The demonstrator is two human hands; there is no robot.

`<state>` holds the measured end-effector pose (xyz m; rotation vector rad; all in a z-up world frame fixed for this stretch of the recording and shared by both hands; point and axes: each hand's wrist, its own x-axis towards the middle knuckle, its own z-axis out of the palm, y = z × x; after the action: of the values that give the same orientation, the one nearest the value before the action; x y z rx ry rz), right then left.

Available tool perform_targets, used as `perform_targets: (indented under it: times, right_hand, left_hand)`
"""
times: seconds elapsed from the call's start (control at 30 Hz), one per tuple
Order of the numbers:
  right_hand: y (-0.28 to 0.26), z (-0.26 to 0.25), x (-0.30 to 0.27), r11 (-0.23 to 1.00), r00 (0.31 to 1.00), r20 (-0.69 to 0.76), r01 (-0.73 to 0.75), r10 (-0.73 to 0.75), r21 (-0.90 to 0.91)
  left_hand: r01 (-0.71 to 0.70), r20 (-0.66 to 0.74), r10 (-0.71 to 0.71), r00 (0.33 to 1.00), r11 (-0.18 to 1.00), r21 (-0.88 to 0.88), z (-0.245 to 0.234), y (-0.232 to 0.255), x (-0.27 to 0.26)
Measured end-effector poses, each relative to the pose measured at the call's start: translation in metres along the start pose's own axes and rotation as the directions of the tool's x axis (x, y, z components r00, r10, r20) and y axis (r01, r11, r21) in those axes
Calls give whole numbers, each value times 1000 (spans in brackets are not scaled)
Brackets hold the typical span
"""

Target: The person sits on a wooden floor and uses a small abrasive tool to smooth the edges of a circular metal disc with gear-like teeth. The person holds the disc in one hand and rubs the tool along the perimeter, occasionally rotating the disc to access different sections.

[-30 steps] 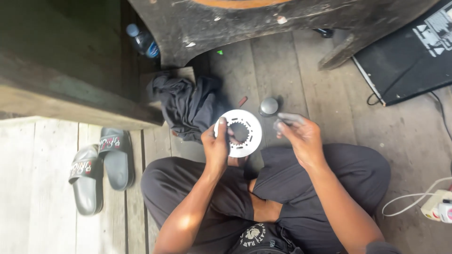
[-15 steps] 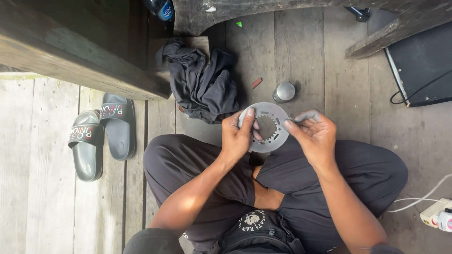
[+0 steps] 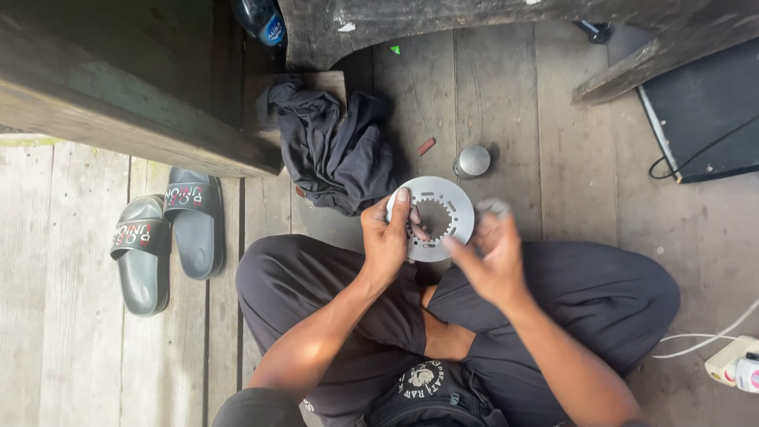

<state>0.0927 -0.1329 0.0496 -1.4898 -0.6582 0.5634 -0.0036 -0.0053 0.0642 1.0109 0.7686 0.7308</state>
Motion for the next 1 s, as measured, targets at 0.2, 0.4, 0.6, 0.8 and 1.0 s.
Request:
perform_targets:
  times: [0.2, 0.4, 0.6, 0.8, 1.0]
  right_hand:
    - [-28, 7, 12, 982, 1000, 6, 29, -29, -185]
    - [-7, -6, 23, 998, 999, -34, 38, -39, -52]
    - [-13, 13, -11, 994, 997, 37, -64, 67, -88]
    - [-21, -7, 16, 985, 999, -44, 13, -21, -173]
    - [-1, -10, 17, 993, 1000, -2, 10, -10, -114]
  left_hand:
    - [52, -63, -56, 996, 996, -74, 2, -8, 2]
    - [67, -80, -73, 994, 994, -81, 3, -9, 3]
    - [58, -96, -64, 993, 996, -67, 3, -8, 2]
    - [47, -100, -49, 994, 998, -29, 4, -10, 7]
    - [123, 15, -125, 992, 989, 80, 6, -14, 8]
